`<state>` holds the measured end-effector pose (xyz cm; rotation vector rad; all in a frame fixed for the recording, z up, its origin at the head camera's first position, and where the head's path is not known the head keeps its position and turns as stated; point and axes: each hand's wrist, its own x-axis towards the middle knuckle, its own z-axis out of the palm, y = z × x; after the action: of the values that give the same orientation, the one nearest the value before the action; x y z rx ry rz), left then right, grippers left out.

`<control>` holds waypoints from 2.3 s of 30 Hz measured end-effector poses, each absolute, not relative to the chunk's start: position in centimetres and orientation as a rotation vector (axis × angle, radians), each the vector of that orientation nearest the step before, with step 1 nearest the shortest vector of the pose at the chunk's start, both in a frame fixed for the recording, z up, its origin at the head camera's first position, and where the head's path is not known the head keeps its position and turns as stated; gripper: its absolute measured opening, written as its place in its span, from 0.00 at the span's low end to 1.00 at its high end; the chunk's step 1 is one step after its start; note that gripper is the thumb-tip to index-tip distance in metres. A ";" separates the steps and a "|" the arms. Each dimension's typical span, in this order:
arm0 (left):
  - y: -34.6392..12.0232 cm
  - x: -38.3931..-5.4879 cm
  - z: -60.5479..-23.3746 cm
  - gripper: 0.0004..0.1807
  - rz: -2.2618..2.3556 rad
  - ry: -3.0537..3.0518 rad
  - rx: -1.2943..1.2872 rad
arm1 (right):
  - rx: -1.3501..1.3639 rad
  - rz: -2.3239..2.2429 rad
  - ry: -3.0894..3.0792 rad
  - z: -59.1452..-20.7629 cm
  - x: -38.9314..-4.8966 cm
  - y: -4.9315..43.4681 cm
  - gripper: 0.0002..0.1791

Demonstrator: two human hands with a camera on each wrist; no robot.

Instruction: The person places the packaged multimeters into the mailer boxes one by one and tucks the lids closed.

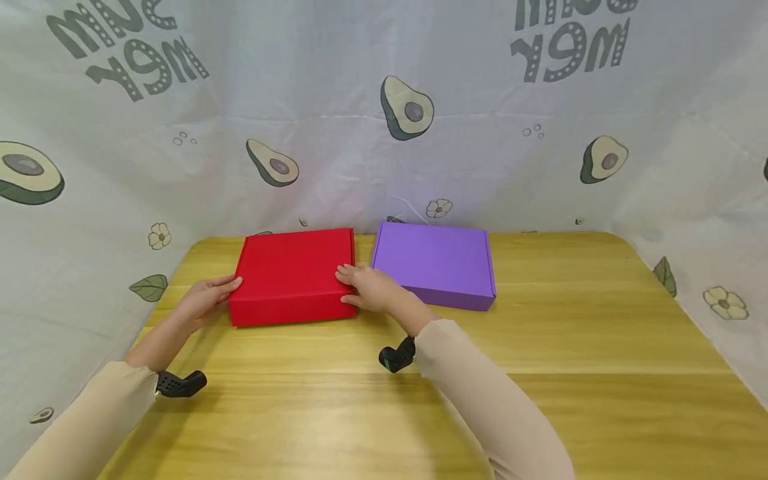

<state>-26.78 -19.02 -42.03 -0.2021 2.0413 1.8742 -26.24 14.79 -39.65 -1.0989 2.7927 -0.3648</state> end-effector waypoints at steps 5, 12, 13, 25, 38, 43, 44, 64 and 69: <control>-19.2 -26.9 -42.0 0.37 1.879 2.032 -0.217 | -1.137 -0.368 2.769 -39.4 -26.3 14.8 0.30; -19.0 -26.8 -42.0 0.37 1.865 2.066 -0.215 | -1.153 -0.289 2.773 -39.5 -26.3 15.0 0.31; -19.0 -26.7 -42.1 0.37 1.862 2.066 -0.217 | -1.153 -0.279 2.772 -39.5 -26.2 15.1 0.31; -18.9 -26.8 -42.2 0.39 1.849 2.088 -0.235 | -1.147 -0.300 2.839 -40.3 -25.8 15.1 0.32; -18.9 -26.6 -42.1 0.38 1.886 2.057 -0.265 | -1.172 -0.371 2.929 -41.6 -25.4 15.3 0.33; -18.9 -26.7 -42.0 0.38 1.908 2.033 -0.273 | -1.166 -0.362 2.932 -41.9 -25.5 15.3 0.35; -18.9 -26.6 -42.0 0.38 1.908 2.035 -0.275 | -1.170 -0.366 2.934 -42.0 -25.5 15.3 0.35; -18.2 -26.2 -42.1 0.38 1.860 2.117 -0.335 | -1.141 -0.544 3.022 -43.3 -25.1 15.2 0.35; -18.4 -25.8 -42.4 0.37 1.905 2.102 -0.379 | -0.998 -0.878 3.056 -44.0 -23.9 14.1 0.38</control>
<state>-25.78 -18.44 -42.44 -0.3795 2.1019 1.9046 -23.92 14.06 -44.00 -0.9976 3.0563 -0.8777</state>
